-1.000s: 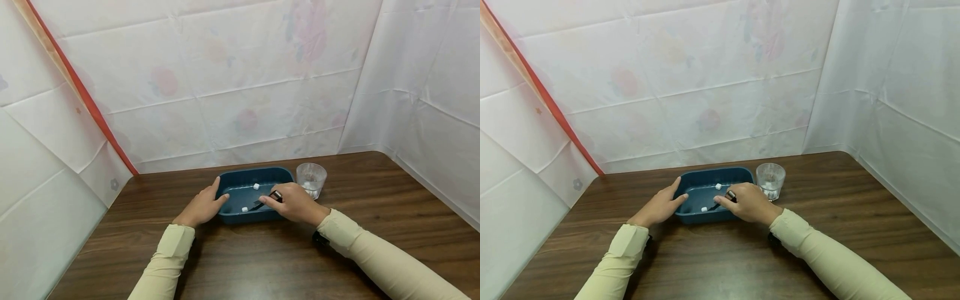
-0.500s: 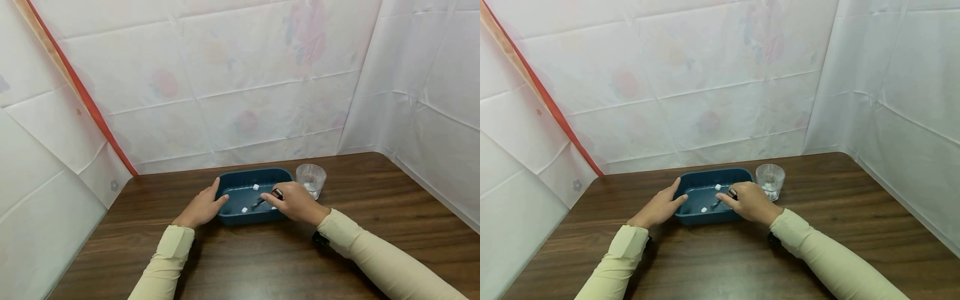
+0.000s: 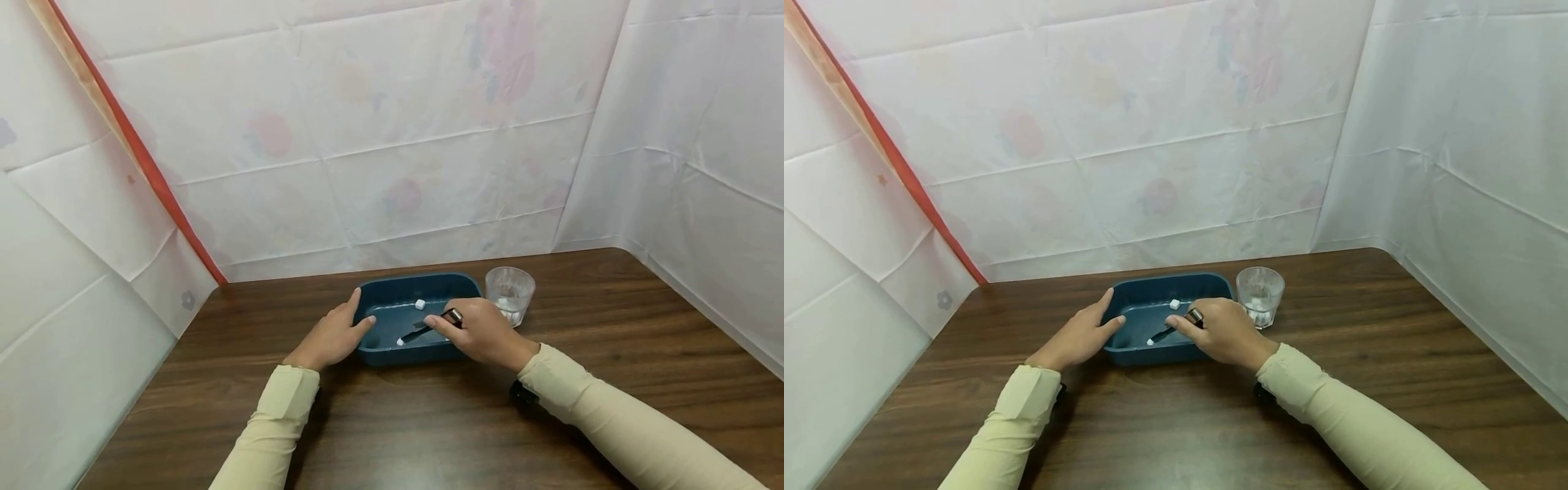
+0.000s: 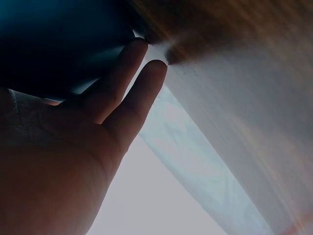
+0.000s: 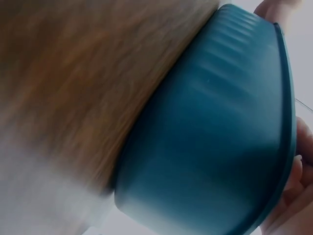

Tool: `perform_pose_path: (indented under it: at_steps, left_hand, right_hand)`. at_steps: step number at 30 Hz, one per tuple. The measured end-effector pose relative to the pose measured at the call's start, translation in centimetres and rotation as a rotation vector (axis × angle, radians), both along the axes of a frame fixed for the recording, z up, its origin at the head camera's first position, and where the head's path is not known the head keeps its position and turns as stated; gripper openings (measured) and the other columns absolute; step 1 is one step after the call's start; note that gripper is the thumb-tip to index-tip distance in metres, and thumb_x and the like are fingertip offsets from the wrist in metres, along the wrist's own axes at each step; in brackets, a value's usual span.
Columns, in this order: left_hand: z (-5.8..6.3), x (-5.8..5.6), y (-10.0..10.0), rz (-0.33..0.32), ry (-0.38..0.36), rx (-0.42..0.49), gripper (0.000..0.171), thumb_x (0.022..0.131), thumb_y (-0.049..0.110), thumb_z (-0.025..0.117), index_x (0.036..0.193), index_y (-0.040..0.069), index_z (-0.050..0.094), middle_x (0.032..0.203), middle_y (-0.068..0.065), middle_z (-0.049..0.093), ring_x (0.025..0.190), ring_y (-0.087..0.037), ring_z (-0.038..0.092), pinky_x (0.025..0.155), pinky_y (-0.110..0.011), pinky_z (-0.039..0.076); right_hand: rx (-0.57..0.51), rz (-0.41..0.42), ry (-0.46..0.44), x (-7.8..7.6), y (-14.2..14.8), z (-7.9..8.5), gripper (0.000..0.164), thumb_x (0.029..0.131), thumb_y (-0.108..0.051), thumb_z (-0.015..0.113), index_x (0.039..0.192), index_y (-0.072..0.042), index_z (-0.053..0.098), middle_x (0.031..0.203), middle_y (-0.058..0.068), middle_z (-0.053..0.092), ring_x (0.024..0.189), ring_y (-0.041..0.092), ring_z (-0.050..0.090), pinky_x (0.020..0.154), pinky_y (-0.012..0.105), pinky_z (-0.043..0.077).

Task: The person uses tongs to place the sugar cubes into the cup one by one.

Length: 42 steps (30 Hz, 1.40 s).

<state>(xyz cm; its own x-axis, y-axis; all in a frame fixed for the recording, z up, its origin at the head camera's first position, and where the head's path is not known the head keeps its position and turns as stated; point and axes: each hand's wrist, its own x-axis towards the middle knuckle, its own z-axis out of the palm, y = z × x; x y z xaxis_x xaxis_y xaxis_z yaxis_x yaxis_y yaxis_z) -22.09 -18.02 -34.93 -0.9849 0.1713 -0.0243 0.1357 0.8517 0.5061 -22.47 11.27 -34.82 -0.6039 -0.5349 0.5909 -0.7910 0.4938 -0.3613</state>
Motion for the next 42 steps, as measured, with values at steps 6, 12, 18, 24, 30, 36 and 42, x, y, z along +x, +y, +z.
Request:
perform_pose_path:
  at_steps: [6,12,18,24,30,36,42]
  left_hand:
    - [0.08,0.05,0.04,-0.008,-0.004,-0.001,0.078,0.104,0.045,0.049,0.162,0.008,0.011,0.160,-0.020,0.030,0.144,-0.038,0.034,0.113,-0.058,0.031]
    - [0.18,0.07,-0.17,-0.007,-0.002,-0.005,0.078,0.104,0.045,0.047,0.162,0.008,0.010,0.160,-0.021,0.030,0.144,-0.039,0.033,0.113,-0.059,0.030]
    - [0.11,0.10,-0.19,0.000,0.002,-0.019,0.077,0.104,0.045,0.047,0.162,0.008,0.011,0.159,-0.021,0.030,0.144,-0.039,0.033,0.112,-0.059,0.031]
    - [0.08,0.14,-0.20,-0.014,-0.002,-0.012,0.079,0.104,0.047,0.046,0.162,0.008,0.010,0.160,-0.021,0.029,0.144,-0.039,0.032,0.113,-0.059,0.030]
    - [0.15,-0.09,-0.27,-0.019,0.013,-0.009,0.078,0.104,0.046,0.047,0.162,0.008,0.010,0.161,-0.020,0.028,0.145,-0.038,0.031,0.114,-0.058,0.029]
    - [0.06,-0.01,-0.23,-0.017,-0.005,0.007,0.082,0.104,0.046,0.047,0.161,0.006,0.005,0.163,-0.018,0.022,0.147,-0.037,0.028,0.115,-0.057,0.027]
    - [-0.07,-0.05,-0.28,-0.023,0.011,0.010,0.082,0.105,0.045,0.047,0.161,0.004,0.002,0.164,-0.018,0.019,0.147,-0.039,0.027,0.115,-0.057,0.027]
  right_hand:
    - [0.006,0.007,-0.016,0.29,-0.24,-0.22,0.032,0.097,-0.035,0.068,0.070,-0.023,0.055,0.062,-0.013,0.043,0.054,0.002,0.041,0.047,0.022,0.036]
    - [0.064,0.041,-0.067,0.44,-0.65,0.02,0.031,0.097,-0.040,0.066,0.073,-0.022,0.060,0.063,-0.013,0.045,0.056,0.002,0.042,0.049,0.024,0.038]
    - [0.106,0.071,-0.071,0.38,-0.75,-0.15,0.026,0.097,-0.040,0.066,0.083,-0.018,0.066,0.066,-0.013,0.048,0.058,0.002,0.043,0.051,0.023,0.039]
    - [0.131,0.082,-0.069,0.30,-0.59,-0.35,0.026,0.098,-0.042,0.065,0.085,-0.019,0.070,0.066,-0.015,0.051,0.057,0.000,0.044,0.051,0.022,0.041]
    - [0.139,0.090,-0.063,0.19,-0.60,0.03,0.028,0.097,-0.041,0.067,0.074,-0.025,0.065,0.061,-0.016,0.046,0.053,0.001,0.042,0.048,0.021,0.037]
    - [0.141,0.093,-0.059,0.10,-0.39,-0.29,0.030,0.097,-0.038,0.068,0.070,-0.026,0.062,0.061,-0.016,0.043,0.052,0.000,0.040,0.048,0.021,0.035]
    - [0.134,0.109,-0.047,-0.03,-0.31,-0.44,0.031,0.097,-0.038,0.068,0.069,-0.025,0.061,0.062,-0.016,0.045,0.053,0.000,0.041,0.049,0.020,0.036]
